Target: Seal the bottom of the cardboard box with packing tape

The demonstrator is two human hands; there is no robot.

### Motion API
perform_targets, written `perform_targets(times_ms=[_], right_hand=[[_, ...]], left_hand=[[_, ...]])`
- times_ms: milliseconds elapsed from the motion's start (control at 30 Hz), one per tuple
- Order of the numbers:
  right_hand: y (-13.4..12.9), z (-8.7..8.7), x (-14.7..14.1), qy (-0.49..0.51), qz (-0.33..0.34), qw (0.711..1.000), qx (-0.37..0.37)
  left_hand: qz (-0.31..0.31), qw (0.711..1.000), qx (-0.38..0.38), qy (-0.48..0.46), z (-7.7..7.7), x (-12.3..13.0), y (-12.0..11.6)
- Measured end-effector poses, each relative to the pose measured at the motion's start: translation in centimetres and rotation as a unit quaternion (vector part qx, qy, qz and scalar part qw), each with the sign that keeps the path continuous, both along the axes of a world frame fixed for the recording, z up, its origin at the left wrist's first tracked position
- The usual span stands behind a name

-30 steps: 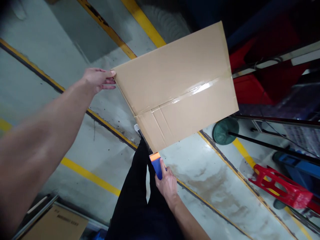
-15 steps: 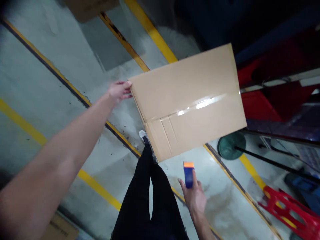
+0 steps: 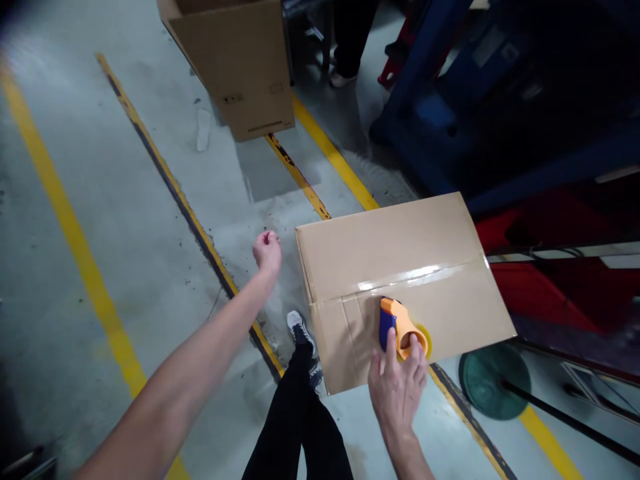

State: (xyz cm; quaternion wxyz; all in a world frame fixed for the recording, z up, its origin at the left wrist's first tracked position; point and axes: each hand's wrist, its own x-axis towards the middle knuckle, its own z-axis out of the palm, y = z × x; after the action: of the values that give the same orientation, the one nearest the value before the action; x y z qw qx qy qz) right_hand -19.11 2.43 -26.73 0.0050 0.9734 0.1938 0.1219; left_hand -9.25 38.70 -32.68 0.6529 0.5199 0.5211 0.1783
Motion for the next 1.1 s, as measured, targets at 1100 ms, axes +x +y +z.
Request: perform_targets(times_ms=[1100], right_hand=[[15.2, -9.8, 1.4, 0.15, 0.095, 0.984, 0.02]], left_hand=[[-0.157, 0.976, 0.095, -0.12, -8.4, 0.2, -7.9]])
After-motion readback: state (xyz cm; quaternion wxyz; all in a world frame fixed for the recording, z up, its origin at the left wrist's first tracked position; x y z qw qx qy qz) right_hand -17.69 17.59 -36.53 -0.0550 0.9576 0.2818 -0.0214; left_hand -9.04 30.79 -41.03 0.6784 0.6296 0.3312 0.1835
